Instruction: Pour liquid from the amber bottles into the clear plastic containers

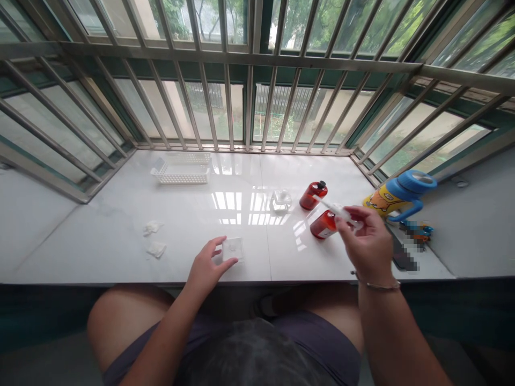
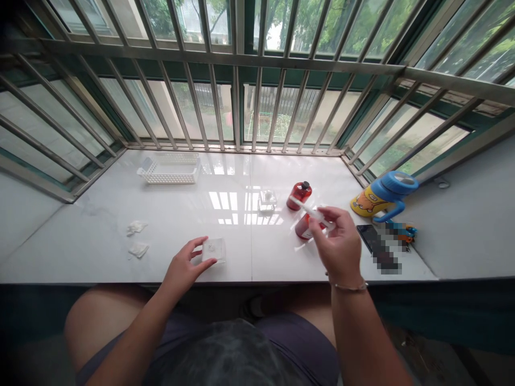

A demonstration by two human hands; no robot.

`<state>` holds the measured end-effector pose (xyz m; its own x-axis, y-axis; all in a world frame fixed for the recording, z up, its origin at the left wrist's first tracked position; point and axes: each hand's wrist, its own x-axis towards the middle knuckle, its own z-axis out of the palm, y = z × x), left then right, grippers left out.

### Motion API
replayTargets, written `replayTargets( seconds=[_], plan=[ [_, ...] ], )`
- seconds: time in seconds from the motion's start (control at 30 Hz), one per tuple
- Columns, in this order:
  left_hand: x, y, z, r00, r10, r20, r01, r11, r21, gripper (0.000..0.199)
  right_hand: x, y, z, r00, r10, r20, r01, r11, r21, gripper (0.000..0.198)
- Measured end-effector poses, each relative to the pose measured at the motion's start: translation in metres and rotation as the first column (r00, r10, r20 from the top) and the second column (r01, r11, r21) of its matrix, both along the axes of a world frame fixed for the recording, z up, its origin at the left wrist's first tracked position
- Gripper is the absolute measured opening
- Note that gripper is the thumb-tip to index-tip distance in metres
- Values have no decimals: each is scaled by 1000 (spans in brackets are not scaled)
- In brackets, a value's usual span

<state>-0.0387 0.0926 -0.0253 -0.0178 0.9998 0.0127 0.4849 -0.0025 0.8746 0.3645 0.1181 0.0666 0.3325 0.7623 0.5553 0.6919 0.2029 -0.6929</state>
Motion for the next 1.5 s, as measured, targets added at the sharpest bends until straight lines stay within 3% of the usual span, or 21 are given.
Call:
replayTargets(
  seconds=[0.07,0.17,0.27,0.63,0.87,1.1,1.3,1.43,1.5],
  plan=[
    [7,-1,-2,1000,-13,-3,13,1000,20,60,-37,-12,8,982,186,10,-186,982,-11,31],
    [20,-4,-3,999,-35,2,35,997,63,57,-82,-23,6,907,417,59,-412,907,-88,24],
    [33,-7,-4,998,-56,11,55,994,95,57,-108,-29,-2,846,528,72,-514,844,-154,32],
    [52,-13,-7,996,-83,21,79,987,138,57,-130,-34,-12,817,576,30,-558,802,-215,49],
    [52,-11,-12,995,-97,35,92,987,129,55,-147,-26,-48,773,631,61,-605,763,-228,51],
    [52,-12,-15,995,-91,29,87,988,130,56,-149,-29,-68,767,639,-48,-624,728,-283,63],
    [52,-13,-16,996,-84,37,79,989,122,62,-147,-41,-74,828,549,-116,-558,787,-263,53],
    [52,-13,-17,996,-86,23,82,987,134,63,-150,-44,-83,775,572,-269,-631,727,-273,58],
    [51,-13,-18,996,-86,17,83,987,139,64,-151,-44,-87,771,550,-321,-632,722,-282,57]
  ],
)
